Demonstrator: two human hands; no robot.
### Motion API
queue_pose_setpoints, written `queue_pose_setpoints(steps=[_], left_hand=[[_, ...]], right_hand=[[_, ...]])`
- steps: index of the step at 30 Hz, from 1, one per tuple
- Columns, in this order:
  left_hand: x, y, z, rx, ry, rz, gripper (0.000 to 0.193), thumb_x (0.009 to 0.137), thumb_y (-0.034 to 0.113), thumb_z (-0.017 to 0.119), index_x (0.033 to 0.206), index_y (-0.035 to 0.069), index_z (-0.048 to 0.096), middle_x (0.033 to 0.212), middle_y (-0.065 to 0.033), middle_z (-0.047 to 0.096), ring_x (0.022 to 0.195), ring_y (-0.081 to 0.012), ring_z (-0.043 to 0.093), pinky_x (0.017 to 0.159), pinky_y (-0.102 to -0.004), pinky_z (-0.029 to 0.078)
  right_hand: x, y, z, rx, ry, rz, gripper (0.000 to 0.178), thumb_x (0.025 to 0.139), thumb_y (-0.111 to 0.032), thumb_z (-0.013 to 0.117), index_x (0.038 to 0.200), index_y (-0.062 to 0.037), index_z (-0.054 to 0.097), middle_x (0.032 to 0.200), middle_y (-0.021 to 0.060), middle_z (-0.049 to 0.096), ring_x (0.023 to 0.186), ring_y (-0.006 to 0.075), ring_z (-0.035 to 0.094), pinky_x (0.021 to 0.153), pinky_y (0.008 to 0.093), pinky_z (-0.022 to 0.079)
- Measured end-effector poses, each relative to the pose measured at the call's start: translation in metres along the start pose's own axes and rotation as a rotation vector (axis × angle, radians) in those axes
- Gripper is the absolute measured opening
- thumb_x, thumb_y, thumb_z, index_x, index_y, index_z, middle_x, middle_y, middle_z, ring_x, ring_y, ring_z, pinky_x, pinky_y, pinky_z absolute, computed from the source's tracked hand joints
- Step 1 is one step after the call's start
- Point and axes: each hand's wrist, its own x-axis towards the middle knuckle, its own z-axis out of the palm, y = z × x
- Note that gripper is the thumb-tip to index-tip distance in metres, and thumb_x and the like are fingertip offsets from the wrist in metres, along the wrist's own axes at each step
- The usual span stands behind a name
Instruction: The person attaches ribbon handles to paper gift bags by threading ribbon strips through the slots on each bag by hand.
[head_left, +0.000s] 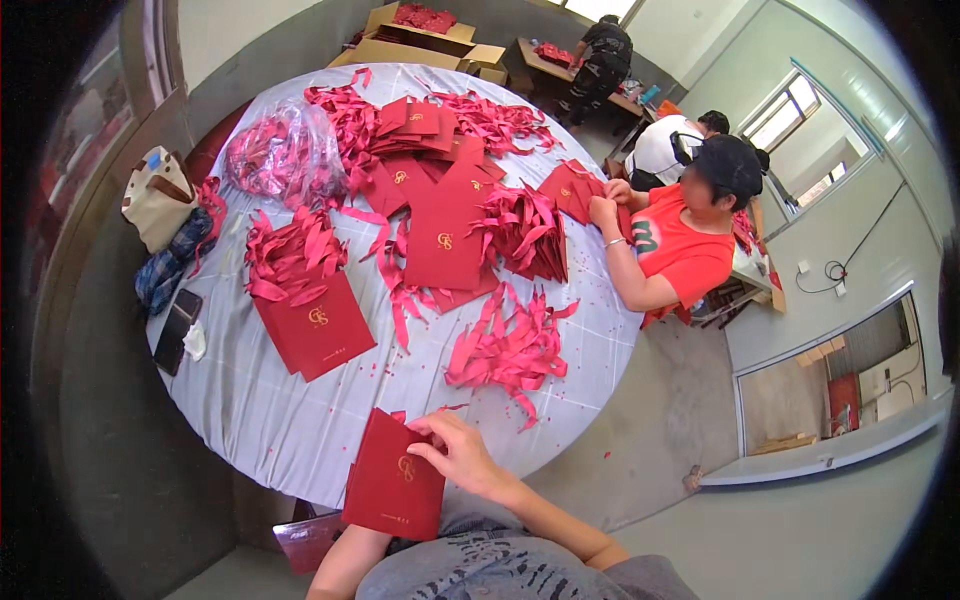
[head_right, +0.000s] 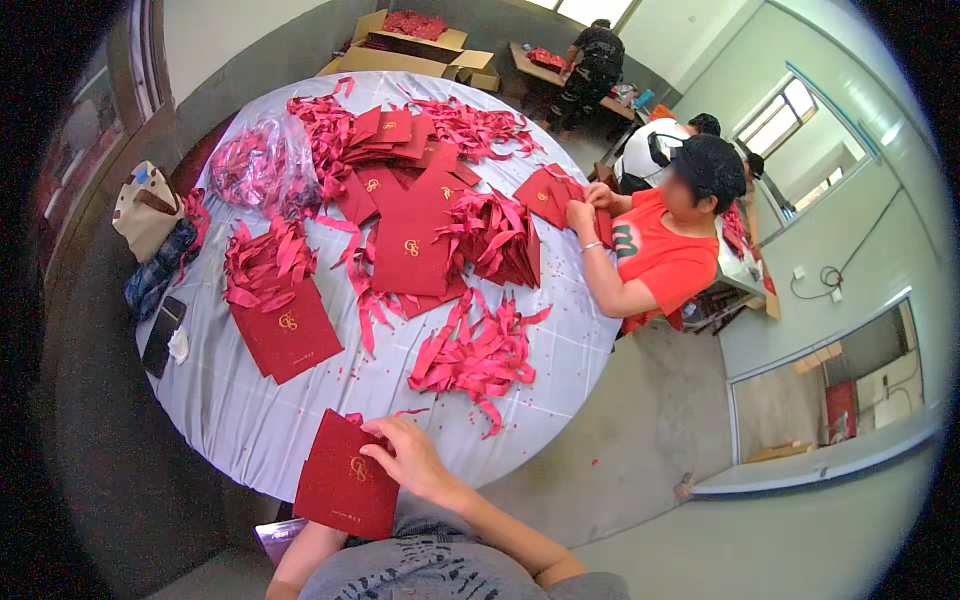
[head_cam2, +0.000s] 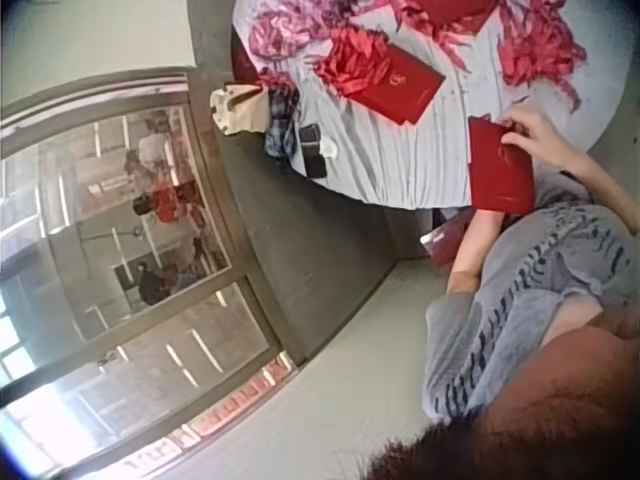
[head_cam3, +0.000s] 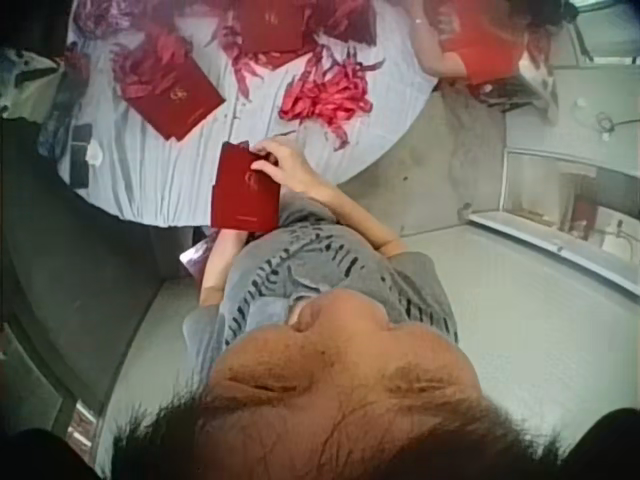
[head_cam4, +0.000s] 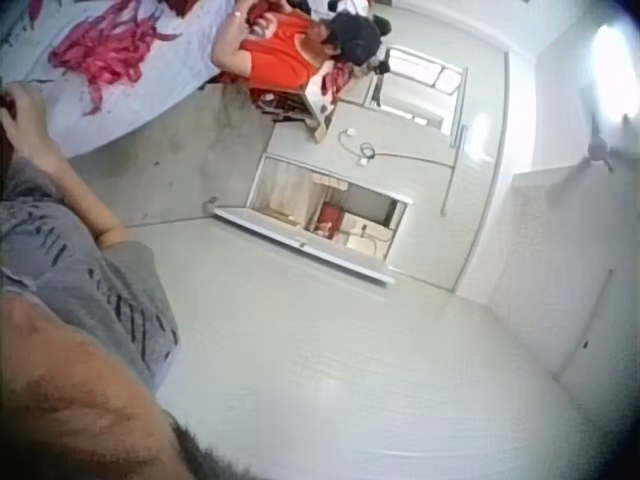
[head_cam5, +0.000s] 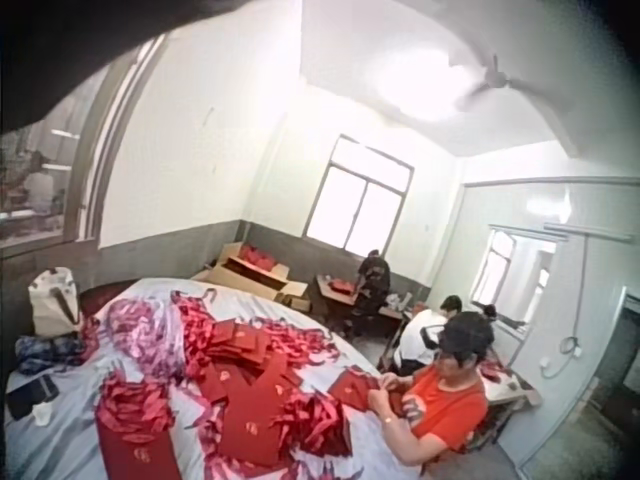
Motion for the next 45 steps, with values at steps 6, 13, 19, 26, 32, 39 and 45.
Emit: queue_pose_setpoints(steps=[6,13,19,26,32,39,45], left_hand=[[-0.001,0.006,0.012,-0.011,0.083,-0.045,0.028,0.095,0.034,0.045,0.097,0.009,0.058,0.087,-0.0033,0.061,0.091,-0.0142,0.058,0.078,-0.0303,0.048],[-0.005,0.027,0.006,-0.019,0.195,-0.108,0.028,0.095,0.034,0.045,0.096,0.009,0.058,0.087,-0.0033,0.061,0.091,-0.0146,0.057,0.077,-0.03,0.048],[0.005,0.072,-0.037,0.53,0.319,0.26,0.016,0.094,0.021,0.05,0.085,0.008,0.052,0.072,-0.0017,0.055,0.066,-0.01,0.053,0.063,-0.0245,0.043],[-0.031,0.117,0.073,1.496,0.05,1.035,0.031,0.07,-0.004,0.066,0.099,0.004,0.065,0.088,-0.0109,0.058,0.08,-0.026,0.055,0.069,-0.0336,0.044],[-0.033,0.094,0.052,1.722,-0.036,1.059,0.039,0.067,-0.004,0.064,0.105,0.007,0.064,0.107,-0.0101,0.055,0.081,-0.0236,0.054,0.073,-0.0348,0.045],[-0.035,0.086,0.033,1.855,0.083,1.147,0.032,0.065,-0.003,0.064,0.096,0.006,0.065,0.099,-0.0079,0.055,0.082,-0.0236,0.052,0.072,-0.0342,0.043],[-0.039,0.098,0.034,1.971,-0.019,1.057,0.031,0.064,0.0,0.061,0.093,0.006,0.064,0.098,-0.0048,0.059,0.081,-0.0224,0.05,0.072,-0.0339,0.041]], right_hand=[[-0.002,-0.012,0.001,0.0,0.063,-0.039,0.025,0.077,-0.007,0.07,0.098,-0.0004,0.058,0.09,0.0085,0.055,0.074,0.0182,0.057,0.064,0.0274,0.049],[-0.004,-0.012,-0.008,0.021,-0.003,0.045,0.027,0.077,-0.011,0.07,0.095,-0.0012,0.052,0.088,0.0119,0.053,0.078,0.0246,0.055,0.07,0.0338,0.047],[-0.007,-0.012,-0.012,0.163,-0.199,0.205,0.022,0.083,-0.014,0.066,0.097,-0.0048,0.052,0.074,0.0008,0.051,0.065,0.0071,0.048,0.059,0.0249,0.042],[0.03,-0.04,-0.035,-0.324,0.063,-0.356,0.021,0.076,-0.005,0.064,0.096,-0.006,0.059,0.084,0.0069,0.061,0.078,0.023,0.055,0.077,0.0351,0.038],[0.016,-0.028,-0.017,-0.588,0.012,-0.442,0.024,0.071,-0.007,0.056,0.095,-0.0061,0.059,0.084,0.0045,0.056,0.082,0.0202,0.053,0.079,0.0374,0.037],[0.017,-0.028,-0.004,-0.534,0.008,-0.402,0.022,0.074,-0.008,0.059,0.096,-0.0062,0.06,0.093,0.0039,0.059,0.088,0.0189,0.055,0.084,0.0383,0.037],[0.016,-0.023,0.002,-0.546,0.016,-0.369,0.02,0.075,-0.008,0.059,0.094,-0.0056,0.059,0.097,0.0057,0.058,0.096,0.0212,0.054,0.092,0.042,0.036]])
